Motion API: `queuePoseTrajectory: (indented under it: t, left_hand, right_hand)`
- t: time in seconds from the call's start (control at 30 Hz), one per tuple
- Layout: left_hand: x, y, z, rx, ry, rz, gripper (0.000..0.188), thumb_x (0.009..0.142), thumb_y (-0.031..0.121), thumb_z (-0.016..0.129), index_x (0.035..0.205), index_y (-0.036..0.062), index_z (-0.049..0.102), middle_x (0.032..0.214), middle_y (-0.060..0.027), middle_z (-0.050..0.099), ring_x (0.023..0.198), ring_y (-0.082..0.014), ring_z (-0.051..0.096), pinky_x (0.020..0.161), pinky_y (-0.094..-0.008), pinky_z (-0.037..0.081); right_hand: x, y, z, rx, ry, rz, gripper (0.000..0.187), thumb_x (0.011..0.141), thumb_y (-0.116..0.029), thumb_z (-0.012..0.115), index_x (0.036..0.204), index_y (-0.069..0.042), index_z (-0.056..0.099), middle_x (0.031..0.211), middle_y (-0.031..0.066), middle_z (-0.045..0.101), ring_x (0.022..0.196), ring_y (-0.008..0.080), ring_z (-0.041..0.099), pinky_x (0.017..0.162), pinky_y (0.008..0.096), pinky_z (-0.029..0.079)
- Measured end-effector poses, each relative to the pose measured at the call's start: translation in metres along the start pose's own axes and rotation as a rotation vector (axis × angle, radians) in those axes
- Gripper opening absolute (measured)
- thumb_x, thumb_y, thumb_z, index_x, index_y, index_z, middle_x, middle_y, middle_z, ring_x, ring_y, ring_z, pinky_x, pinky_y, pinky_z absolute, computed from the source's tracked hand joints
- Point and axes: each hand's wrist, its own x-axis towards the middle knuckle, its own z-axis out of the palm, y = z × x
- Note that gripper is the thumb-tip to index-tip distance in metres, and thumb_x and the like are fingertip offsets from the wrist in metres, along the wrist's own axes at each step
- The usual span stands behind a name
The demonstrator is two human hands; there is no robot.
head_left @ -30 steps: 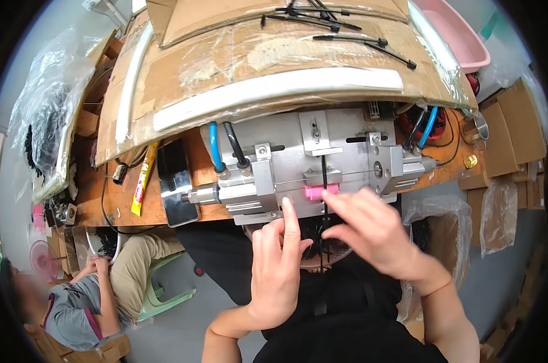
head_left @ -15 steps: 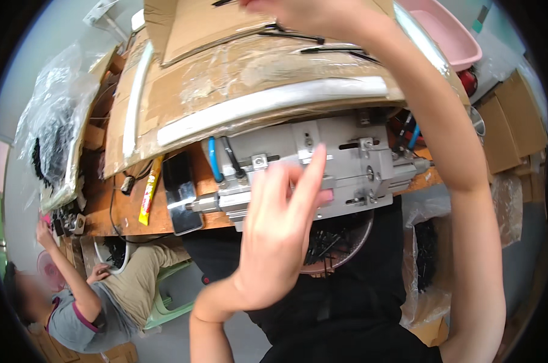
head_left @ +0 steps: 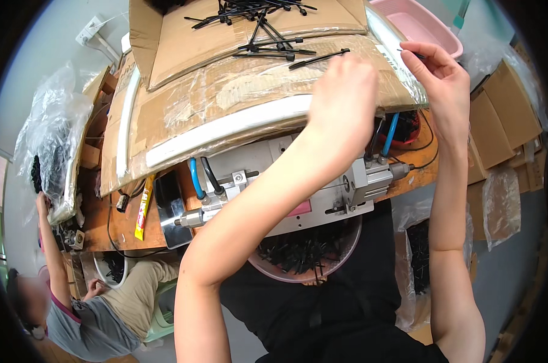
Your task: The person repeatedly picks up black cable ties from a cardboard box, places them into a metal processing machine, and operates a lever to cut or trim them. The processed ties are then dropped into a pink plastic basin below the machine. The task is performed continuously throughout the clip.
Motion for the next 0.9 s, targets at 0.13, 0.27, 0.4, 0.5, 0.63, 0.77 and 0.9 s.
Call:
queuePoseTrajectory:
  t: [0.13,0.27,0.4,0.5,0.63,0.77,0.9]
  left_hand:
    - [-0.023,-0.014,-0.028,-0.019,-0.054,-0.13,0.012,0.079,-0.005,0.064,0.09,-0.0023,0.06,0.097,-0.0191,0.058,0.101,-0.0345,0.057,0.085,-0.0422,0.05]
    - [-0.034,-0.03,-0.045,-0.131,-0.046,-0.146,0.013,0.082,-0.004,0.063,0.093,-0.0012,0.057,0.091,-0.019,0.055,0.092,-0.036,0.057,0.079,-0.043,0.047]
    - [-0.061,-0.022,-0.067,-0.111,0.03,-0.18,0.018,0.08,-0.006,0.063,0.096,-0.0006,0.058,0.092,-0.019,0.056,0.087,-0.0359,0.057,0.077,-0.0428,0.046]
    - [-0.106,-0.009,-0.072,-0.01,0.206,-0.089,0.023,0.075,-0.006,0.066,0.097,-0.0013,0.062,0.095,-0.0153,0.057,0.085,-0.0317,0.058,0.074,-0.0399,0.047]
    - [-0.162,0.021,-0.065,-0.128,0.223,-0.109,0.049,0.066,-0.009,0.074,0.114,-0.0019,0.065,0.098,-0.01,0.061,0.087,-0.0237,0.058,0.075,-0.0341,0.049]
    - [-0.178,0.028,-0.064,-0.045,0.133,-0.099,0.062,0.065,-0.007,0.076,0.125,-0.0038,0.06,0.101,-0.0089,0.06,0.087,-0.0226,0.058,0.073,-0.0327,0.05]
    - [-0.185,0.033,-0.071,0.054,0.103,-0.075,0.056,0.069,-0.008,0.071,0.124,-0.0035,0.061,0.097,-0.0077,0.056,0.085,-0.0209,0.057,0.07,-0.0322,0.05]
  right_hand:
    - [-0.01,-0.002,0.02,0.024,-0.034,0.019,0.016,0.089,-0.009,0.068,0.099,0.003,0.07,0.089,0.0036,0.069,0.083,0.0068,0.062,0.077,0.0206,0.048]
    - [-0.01,0.009,0.039,0.069,-0.141,0.075,0.016,0.09,-0.011,0.068,0.098,0.002,0.071,0.086,0.0019,0.069,0.078,0.0051,0.061,0.071,0.0199,0.048]
    - [-0.019,-0.004,0.046,0.223,-0.213,0.121,0.018,0.09,-0.01,0.068,0.102,0.003,0.069,0.084,0.0043,0.069,0.075,0.0056,0.061,0.067,0.0196,0.048]
    - [-0.035,-0.015,0.05,0.354,-0.334,0.218,0.017,0.092,-0.008,0.064,0.103,0.005,0.065,0.086,0.0147,0.071,0.072,0.0137,0.067,0.063,0.0231,0.053]
    - [-0.06,-0.029,0.073,0.638,-0.498,0.496,0.019,0.092,-0.009,0.065,0.1,0.008,0.063,0.087,0.0174,0.07,0.081,0.0201,0.071,0.072,0.0292,0.061]
    - [-0.071,-0.042,0.078,0.623,-0.56,0.603,0.019,0.091,-0.009,0.066,0.1,0.008,0.063,0.088,0.018,0.071,0.081,0.0196,0.071,0.073,0.0294,0.061]
    - [-0.072,-0.052,0.076,0.631,-0.604,0.672,0.018,0.091,-0.008,0.065,0.099,0.009,0.063,0.088,0.0187,0.07,0.08,0.0196,0.071,0.073,0.0313,0.062]
